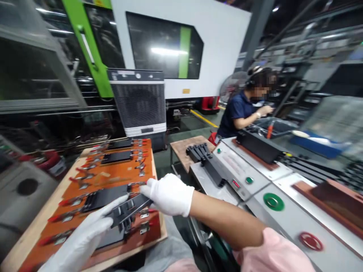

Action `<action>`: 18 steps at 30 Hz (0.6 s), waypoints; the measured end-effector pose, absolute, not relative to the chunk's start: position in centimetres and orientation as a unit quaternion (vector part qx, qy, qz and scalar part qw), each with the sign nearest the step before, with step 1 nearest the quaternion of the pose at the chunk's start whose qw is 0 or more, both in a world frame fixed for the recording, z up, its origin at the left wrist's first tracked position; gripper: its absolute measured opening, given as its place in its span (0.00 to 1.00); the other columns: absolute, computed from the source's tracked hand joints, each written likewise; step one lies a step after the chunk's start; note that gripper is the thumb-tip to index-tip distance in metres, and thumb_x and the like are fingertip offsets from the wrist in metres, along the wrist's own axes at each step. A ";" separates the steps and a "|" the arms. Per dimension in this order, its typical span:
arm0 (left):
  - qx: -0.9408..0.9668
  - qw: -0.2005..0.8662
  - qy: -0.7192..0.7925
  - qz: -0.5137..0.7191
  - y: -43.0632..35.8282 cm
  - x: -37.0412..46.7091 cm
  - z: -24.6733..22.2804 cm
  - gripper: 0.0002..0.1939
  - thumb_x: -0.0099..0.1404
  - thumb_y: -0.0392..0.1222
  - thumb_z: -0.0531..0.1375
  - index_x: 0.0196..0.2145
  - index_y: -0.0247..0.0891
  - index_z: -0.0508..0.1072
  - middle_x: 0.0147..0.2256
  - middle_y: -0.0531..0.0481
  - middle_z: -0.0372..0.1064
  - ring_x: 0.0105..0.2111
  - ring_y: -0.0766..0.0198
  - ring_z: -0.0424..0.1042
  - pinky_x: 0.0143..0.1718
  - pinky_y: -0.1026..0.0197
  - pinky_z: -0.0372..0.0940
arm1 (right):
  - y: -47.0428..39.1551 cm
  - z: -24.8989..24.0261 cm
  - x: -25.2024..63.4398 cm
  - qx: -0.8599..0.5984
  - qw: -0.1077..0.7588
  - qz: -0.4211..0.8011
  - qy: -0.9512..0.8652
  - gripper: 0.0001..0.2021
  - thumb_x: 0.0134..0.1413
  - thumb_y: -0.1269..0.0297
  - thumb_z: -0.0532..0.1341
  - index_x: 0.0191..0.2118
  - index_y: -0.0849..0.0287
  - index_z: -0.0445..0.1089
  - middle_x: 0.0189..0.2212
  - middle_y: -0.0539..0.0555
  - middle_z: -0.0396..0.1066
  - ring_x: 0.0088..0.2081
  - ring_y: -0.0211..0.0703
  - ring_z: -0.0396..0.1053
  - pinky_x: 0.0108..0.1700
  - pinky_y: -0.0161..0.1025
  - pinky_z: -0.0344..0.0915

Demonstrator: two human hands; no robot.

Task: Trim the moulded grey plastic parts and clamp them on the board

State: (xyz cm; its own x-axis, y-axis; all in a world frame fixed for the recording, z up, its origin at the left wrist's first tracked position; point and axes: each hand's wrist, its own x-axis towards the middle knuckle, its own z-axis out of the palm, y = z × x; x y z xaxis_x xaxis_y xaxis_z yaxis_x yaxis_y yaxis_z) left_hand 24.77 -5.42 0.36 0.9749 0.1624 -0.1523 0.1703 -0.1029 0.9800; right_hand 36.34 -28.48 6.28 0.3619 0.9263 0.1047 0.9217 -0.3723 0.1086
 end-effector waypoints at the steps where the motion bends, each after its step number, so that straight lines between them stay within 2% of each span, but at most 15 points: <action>1: 0.744 0.662 0.087 -0.025 -6.4 26.2 0.6 0.36 0.52 0.58 0.67 0.57 0.44 0.73 0.60 0.49 0.66 0.63 0.44 0.60 0.64 0.50 0.57 | -30.9 7.4 36.3 0.848 0.022 0.073 0.524 0.16 0.61 0.52 0.59 0.50 0.55 0.67 0.40 0.53 0.73 0.30 0.42 0.72 0.27 0.37 0.58; 3: 0.743 0.665 0.048 -0.066 -8.4 28.7 1.0 0.39 0.54 0.58 0.66 0.62 0.45 0.67 0.63 0.50 0.62 0.64 0.44 0.58 0.64 0.50 0.57 | -35.8 10.1 36.2 0.900 0.039 0.085 0.425 0.12 0.58 0.56 0.62 0.45 0.55 0.70 0.38 0.53 0.73 0.33 0.43 0.72 0.30 0.36 0.58; 5: 0.739 0.664 0.020 -0.111 -10.1 30.6 1.2 0.39 0.56 0.60 0.64 0.63 0.47 0.65 0.64 0.49 0.61 0.62 0.44 0.61 0.61 0.48 0.61 | -41.0 12.9 36.2 0.949 0.072 0.133 0.276 0.10 0.56 0.59 0.63 0.43 0.54 0.72 0.39 0.53 0.73 0.36 0.45 0.72 0.33 0.35 0.58; 9: 0.751 0.630 -0.056 -0.189 -12.4 33.0 1.4 0.35 0.54 0.66 0.63 0.56 0.49 0.73 0.62 0.48 0.64 0.59 0.43 0.66 0.59 0.46 0.65 | -51.6 17.2 36.3 0.973 0.159 0.159 -0.055 0.18 0.53 0.50 0.64 0.42 0.58 0.77 0.36 0.58 0.73 0.37 0.45 0.71 0.34 0.37 0.55; 13: 0.763 0.596 -0.079 -0.236 -13.4 34.0 1.2 0.38 0.53 0.67 0.63 0.57 0.47 0.72 0.60 0.46 0.66 0.60 0.44 0.64 0.61 0.47 0.62 | -60.9 18.4 36.1 0.955 0.098 0.082 -0.269 0.22 0.48 0.50 0.66 0.45 0.61 0.78 0.37 0.58 0.74 0.34 0.40 0.68 0.35 0.39 0.54; 18: 0.729 0.625 -0.055 -0.275 -13.8 34.7 1.0 0.45 0.46 0.71 0.65 0.58 0.45 0.71 0.62 0.46 0.64 0.62 0.44 0.61 0.64 0.46 0.57 | -66.2 17.7 34.5 0.945 0.020 0.059 -0.321 0.18 0.52 0.56 0.65 0.41 0.66 0.80 0.32 0.59 0.76 0.26 0.35 0.64 0.35 0.40 0.57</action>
